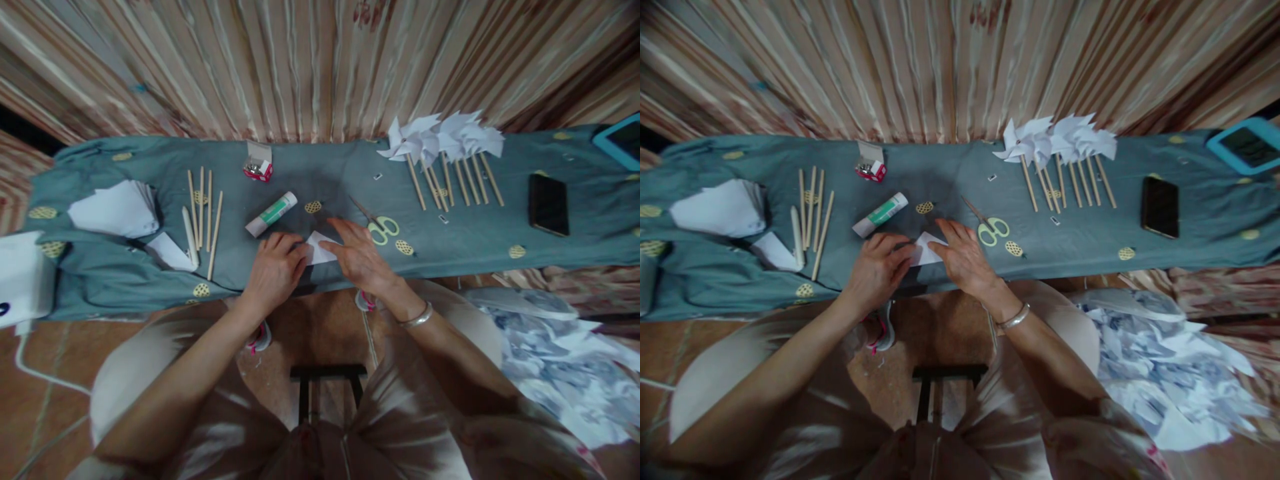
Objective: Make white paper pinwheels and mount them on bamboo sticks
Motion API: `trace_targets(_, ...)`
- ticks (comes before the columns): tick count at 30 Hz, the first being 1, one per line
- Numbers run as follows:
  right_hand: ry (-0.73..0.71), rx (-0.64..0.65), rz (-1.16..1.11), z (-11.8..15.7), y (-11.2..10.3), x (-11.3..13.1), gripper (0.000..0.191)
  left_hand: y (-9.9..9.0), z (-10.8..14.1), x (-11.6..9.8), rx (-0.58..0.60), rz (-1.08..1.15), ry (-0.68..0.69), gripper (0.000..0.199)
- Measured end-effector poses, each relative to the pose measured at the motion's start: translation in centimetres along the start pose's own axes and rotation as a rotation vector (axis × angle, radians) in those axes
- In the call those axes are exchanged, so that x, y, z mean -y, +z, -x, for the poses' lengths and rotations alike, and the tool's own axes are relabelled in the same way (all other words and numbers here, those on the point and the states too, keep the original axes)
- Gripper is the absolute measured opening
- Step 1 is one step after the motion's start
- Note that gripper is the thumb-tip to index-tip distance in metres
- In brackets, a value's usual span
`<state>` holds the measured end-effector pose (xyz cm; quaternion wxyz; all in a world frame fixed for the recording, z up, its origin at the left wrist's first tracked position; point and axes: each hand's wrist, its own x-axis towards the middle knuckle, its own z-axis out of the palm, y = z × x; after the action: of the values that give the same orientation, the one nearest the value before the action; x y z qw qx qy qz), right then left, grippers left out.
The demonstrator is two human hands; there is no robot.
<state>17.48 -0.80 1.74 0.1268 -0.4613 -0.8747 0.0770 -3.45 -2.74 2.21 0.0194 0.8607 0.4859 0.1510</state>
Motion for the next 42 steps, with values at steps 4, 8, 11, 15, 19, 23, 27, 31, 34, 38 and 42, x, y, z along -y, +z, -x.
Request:
trace_targets(4, 0.009, 0.024, -0.006, -0.1, -0.3, 0.2, 0.042, 0.5, 0.4, -1.4, -0.016, 0.014, 0.123, 0.029)
trace_targets(8, 0.017, 0.024, 0.004, -0.1, -0.2, 0.2, 0.041, 1.5, 1.2, -2.1, 0.035, 0.020, 0.148, 0.038)
trace_targets(11, 0.013, 0.022, 0.023, 0.0, -0.1, 0.1, 0.041, 2.0, 2.1, -1.8, 0.043, -0.010, 0.174, 0.041)
trace_targets(15, 0.020, 0.024, 0.014, 0.0, 0.0, 0.0, 0.042, 2.0, 3.7, -0.7, 0.033, -0.044, 0.194, 0.043)
trace_targets(19, 0.016, 0.031, 0.021, 0.1, 0.1, -0.1, 0.043, 1.2, 5.4, 0.4, 0.020, -0.072, 0.192, 0.043)
trace_targets(23, 0.024, 0.028, 0.017, 0.2, 0.1, 0.0, 0.042, -0.1, 6.8, 1.4, 0.027, -0.073, 0.167, 0.039)
trace_targets(27, 0.026, 0.051, 0.019, 0.2, 0.0, 0.1, 0.041, -0.9, 6.9, 1.9, -0.041, -0.034, 0.124, 0.035)
trace_targets(31, 0.020, 0.026, 0.021, 0.3, 0.2, 0.0, 0.043, -0.1, 5.5, 0.9, -0.098, 0.011, 0.095, 0.048)
trace_targets(34, 0.021, 0.007, 0.020, 0.4, 0.4, 0.0, 0.043, 1.2, 4.3, -0.1, -0.017, 0.011, 0.164, 0.055)
trace_targets(38, 0.031, -0.035, -0.004, 0.7, 0.8, 0.3, 0.037, 2.5, 3.7, -0.8, 0.072, 0.005, 0.192, 0.057)
trace_targets(42, 0.066, -0.075, -0.047, 0.9, 1.3, 0.8, 0.036, 2.6, 3.9, -0.9, 0.088, -0.019, 0.179, 0.054)
